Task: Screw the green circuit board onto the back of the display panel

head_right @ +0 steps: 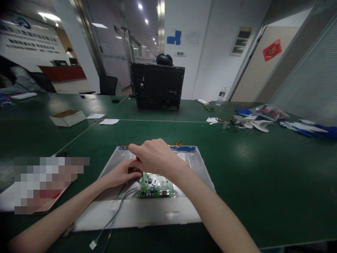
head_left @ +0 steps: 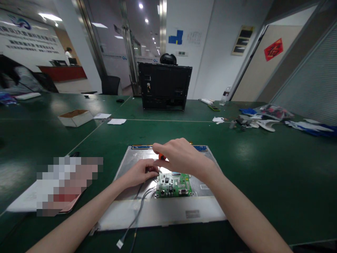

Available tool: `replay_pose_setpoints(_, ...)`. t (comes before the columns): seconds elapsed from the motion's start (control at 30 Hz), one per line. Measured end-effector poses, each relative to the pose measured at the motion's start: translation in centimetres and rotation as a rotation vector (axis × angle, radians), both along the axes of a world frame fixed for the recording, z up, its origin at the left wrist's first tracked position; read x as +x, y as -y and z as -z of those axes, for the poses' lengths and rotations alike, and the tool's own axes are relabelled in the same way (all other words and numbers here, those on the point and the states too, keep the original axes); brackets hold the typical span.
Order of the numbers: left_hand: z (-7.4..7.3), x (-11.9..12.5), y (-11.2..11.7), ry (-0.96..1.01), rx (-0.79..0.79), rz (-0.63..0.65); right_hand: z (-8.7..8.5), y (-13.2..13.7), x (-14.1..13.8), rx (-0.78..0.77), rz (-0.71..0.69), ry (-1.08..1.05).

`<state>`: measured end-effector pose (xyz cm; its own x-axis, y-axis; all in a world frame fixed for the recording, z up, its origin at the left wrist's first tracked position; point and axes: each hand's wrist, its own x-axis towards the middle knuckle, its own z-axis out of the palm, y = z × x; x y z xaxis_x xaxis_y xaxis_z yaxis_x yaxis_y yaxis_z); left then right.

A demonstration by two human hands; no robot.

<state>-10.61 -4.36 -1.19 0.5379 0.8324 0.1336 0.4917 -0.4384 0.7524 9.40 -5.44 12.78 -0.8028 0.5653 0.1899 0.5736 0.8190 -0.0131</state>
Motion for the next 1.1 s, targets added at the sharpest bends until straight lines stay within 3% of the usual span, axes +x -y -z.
replay_pose_setpoints(0.27, 0.16, -0.02, -0.06, 0.040, -0.040, 0.028, -0.25, 0.21, 0.45, -0.090, -0.081, -0.075)
replay_pose_setpoints(0.6, 0.08, -0.01, -0.13, 0.085, -0.124, 0.041, 0.15, -0.08, -0.22, -0.012, 0.022, -0.021)
replay_pose_setpoints(0.87, 0.29, -0.10, -0.35, 0.068, -0.059, 0.058, 0.13, 0.10, 0.49, -0.041, -0.097, -0.072)
replay_pose_setpoints(1.1, -0.13, -0.09, -0.06, 0.047, -0.090, 0.048, 0.25, -0.20, 0.00, -0.001, 0.033, -0.021)
